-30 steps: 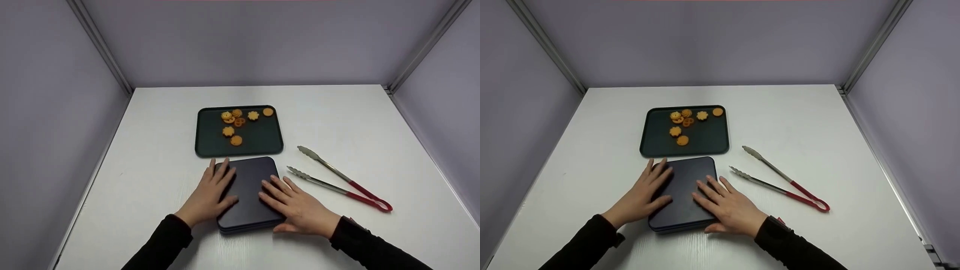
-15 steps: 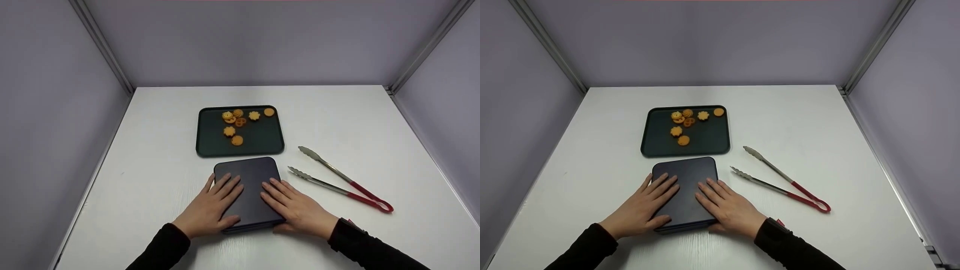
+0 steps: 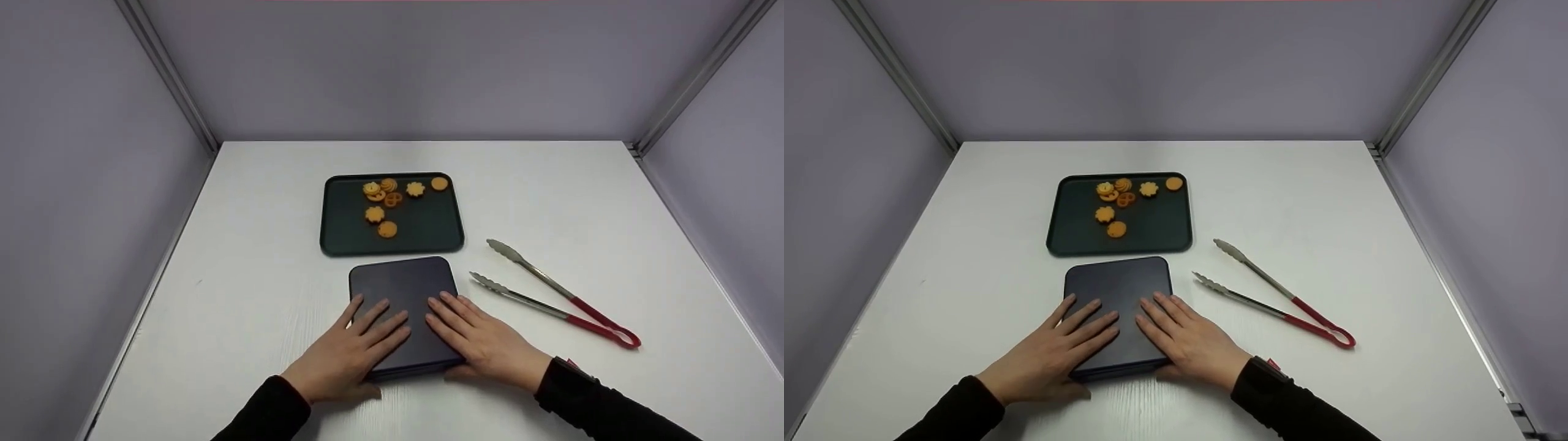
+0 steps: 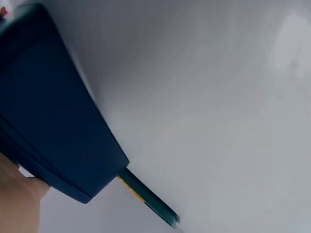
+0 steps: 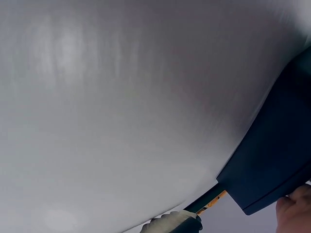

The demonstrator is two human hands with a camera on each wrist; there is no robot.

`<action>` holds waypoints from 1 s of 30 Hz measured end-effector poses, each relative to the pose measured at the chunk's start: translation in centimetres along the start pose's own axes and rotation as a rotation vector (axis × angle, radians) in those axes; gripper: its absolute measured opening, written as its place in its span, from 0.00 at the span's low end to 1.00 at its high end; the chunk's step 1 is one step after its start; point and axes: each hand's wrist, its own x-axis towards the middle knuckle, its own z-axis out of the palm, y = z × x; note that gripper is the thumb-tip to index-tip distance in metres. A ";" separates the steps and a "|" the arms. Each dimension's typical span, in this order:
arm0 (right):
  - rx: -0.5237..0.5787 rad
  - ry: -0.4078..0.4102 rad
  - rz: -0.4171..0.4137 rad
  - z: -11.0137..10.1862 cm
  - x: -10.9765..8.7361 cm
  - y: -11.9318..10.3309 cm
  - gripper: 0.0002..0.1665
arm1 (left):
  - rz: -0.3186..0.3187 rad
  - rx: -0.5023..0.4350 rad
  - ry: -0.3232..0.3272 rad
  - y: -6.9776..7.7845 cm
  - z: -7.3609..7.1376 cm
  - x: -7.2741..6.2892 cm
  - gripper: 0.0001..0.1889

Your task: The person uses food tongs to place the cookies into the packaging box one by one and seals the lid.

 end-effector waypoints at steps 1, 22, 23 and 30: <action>-0.002 0.001 0.002 0.0 -0.1 0.0 0.60 | 0.000 0.016 0.001 0.0 0.0 0.1 0.63; -0.041 -0.014 0.018 -0.1 -0.1 -0.3 0.58 | -0.019 -0.014 0.037 0.0 0.7 0.2 0.52; -0.037 -0.017 0.015 -0.2 -0.1 -0.2 0.58 | -0.020 -0.018 0.029 0.0 0.6 0.2 0.52; 0.002 -0.118 0.056 -1.8 0.0 0.7 0.58 | -0.034 -0.089 -0.043 -0.7 -0.8 0.5 0.50</action>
